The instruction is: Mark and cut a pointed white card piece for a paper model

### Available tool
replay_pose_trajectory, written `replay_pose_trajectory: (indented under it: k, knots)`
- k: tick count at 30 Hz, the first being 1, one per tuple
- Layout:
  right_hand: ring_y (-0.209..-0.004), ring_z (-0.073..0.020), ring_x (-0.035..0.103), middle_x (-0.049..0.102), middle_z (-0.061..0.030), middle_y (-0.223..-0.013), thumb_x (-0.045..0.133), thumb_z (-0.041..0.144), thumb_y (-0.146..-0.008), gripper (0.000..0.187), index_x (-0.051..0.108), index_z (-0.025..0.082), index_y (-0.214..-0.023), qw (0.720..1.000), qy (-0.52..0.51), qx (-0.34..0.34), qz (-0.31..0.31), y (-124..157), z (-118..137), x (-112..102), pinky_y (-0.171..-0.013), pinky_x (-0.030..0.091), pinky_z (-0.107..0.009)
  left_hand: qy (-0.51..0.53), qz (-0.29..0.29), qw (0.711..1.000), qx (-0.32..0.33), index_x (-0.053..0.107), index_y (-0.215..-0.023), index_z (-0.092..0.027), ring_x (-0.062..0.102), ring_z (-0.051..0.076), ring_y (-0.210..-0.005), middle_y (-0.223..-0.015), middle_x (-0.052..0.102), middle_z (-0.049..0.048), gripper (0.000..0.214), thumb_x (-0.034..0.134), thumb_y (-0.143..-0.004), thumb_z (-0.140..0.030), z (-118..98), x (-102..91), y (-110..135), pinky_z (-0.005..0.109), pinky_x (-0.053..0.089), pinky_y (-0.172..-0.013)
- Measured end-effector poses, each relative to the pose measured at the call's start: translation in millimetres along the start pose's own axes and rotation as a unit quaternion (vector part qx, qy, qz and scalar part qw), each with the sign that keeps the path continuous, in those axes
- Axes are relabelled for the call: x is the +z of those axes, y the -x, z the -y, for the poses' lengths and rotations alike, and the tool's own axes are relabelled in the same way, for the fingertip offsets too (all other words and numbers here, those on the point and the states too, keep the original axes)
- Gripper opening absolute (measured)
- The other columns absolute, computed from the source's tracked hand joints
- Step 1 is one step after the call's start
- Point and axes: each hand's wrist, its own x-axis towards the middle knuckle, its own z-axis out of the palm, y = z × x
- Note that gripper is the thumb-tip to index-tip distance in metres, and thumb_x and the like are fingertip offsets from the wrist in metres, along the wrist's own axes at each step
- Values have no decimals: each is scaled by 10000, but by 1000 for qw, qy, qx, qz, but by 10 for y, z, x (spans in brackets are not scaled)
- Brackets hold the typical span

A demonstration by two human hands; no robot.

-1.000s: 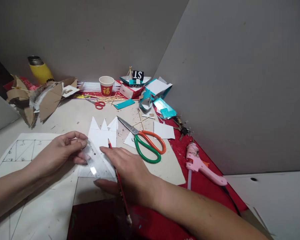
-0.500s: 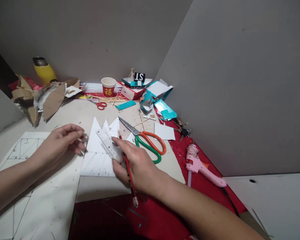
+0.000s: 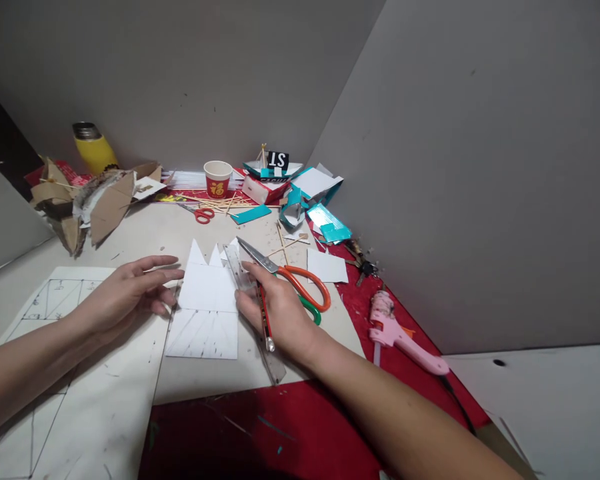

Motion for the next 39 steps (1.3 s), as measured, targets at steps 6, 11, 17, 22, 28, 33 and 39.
replay_pose_trajectory:
  k: [6, 11, 17, 22, 28, 33, 39]
  knots:
    - [-622, -168, 612, 634, -13, -727, 558, 302, -888, 472, 542, 103, -1315, 994, -106, 32, 17, 20, -57, 98, -612, 490, -317, 12, 91, 995, -26, 651, -816, -134, 392, 70, -353, -411, 508, -34, 168, 733, -782, -276, 25, 74, 73, 181, 340, -383]
    - [-653, -169, 605, 640, -20, -766, 613, 287, -865, 467, 563, 130, -1302, 996, -73, 14, -44, 5, -16, 19, -622, 499, -323, 32, 78, 996, 5, 649, -666, -133, 522, 94, -470, -542, 624, 18, 179, 755, -739, -257, 33, 83, 89, 187, 416, -465]
    - [-715, -222, 670, 686, -68, -821, 631, 288, -858, 481, 566, 109, -1299, 997, -25, -18, -69, -45, -114, 34, -681, 559, -389, 108, -32, 987, 115, 659, -935, -154, 582, 119, -561, -712, 697, 8, 192, 683, -801, -289, -74, 3, 81, 201, 471, -494]
    - [-1029, -279, 682, 708, -146, -1140, 605, 296, -909, 404, 581, 164, -1290, 993, -69, -74, -53, -19, -94, 108, -894, 549, -472, 134, -17, 982, 132, 671, -1023, -154, 649, 152, -629, -839, 756, 63, 309, 726, -782, -340, -76, 30, 144, 208, 488, -489]
    - [-901, -235, 709, 733, -122, -1072, 527, 497, -956, 397, 677, 198, -1172, 955, -277, 55, -88, 63, 76, 74, -781, 595, -392, 147, 17, 980, 134, 656, -1086, -175, 695, 186, -744, -894, 766, 63, 409, 763, -768, -409, -60, 52, 184, 241, 537, -571]
    - [-670, -185, 688, 745, -67, -869, 777, 403, -797, 398, 711, 191, -1127, 899, -415, 136, 27, 148, 189, 89, -636, 579, -330, 136, 76, 980, 120, 653, -1134, -173, 639, 128, -620, -881, 763, 66, 405, 734, -817, -412, -17, 94, 245, 207, 490, -529]
    - [-823, -238, 708, 766, -77, -910, 758, 379, -804, 321, 750, 178, -1055, 907, -398, 105, 93, 186, 374, 23, -753, 567, -386, 91, 186, 975, 84, 735, -1017, -130, 689, 211, -700, -854, 764, 128, 389, 794, -754, -411, 89, 160, 333, 291, 511, -614]
